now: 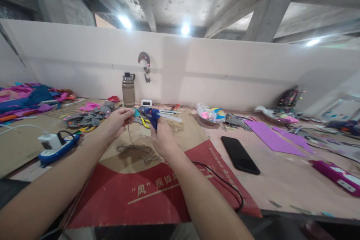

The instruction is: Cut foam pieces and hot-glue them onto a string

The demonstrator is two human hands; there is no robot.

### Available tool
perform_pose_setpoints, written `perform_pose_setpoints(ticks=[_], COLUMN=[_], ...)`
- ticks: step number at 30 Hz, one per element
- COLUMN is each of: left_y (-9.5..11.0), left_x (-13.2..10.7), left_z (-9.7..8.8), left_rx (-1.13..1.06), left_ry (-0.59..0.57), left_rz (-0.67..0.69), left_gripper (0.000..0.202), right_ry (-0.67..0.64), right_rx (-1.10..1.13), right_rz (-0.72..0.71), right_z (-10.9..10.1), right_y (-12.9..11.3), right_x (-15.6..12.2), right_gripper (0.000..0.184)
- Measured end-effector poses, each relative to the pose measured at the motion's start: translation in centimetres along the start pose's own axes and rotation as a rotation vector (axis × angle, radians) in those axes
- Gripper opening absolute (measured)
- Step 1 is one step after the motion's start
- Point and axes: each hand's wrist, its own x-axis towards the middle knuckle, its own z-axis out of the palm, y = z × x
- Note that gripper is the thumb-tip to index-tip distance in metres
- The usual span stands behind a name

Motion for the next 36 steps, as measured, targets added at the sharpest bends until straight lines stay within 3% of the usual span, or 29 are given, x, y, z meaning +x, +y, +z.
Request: perform_pose_setpoints(ticks=[20,36], left_y=[0.02,0.03], left_x=[-0.05,-0.06], left_z=[-0.01,0.03], left_rx=[0.000,0.011], left_ry=[-0.011,-0.019], left_rz=[-0.002,0.006], left_gripper=[0.028,0.028], right_ry=[-0.027,-0.016], right_rx=[-0.030,-0.034], right_rz=[0.048,0.007], right_z=[0.14,0.13], right_y=[0.34,0.17], right_x=[0.03,0.03], right_gripper=[0.035,0.029])
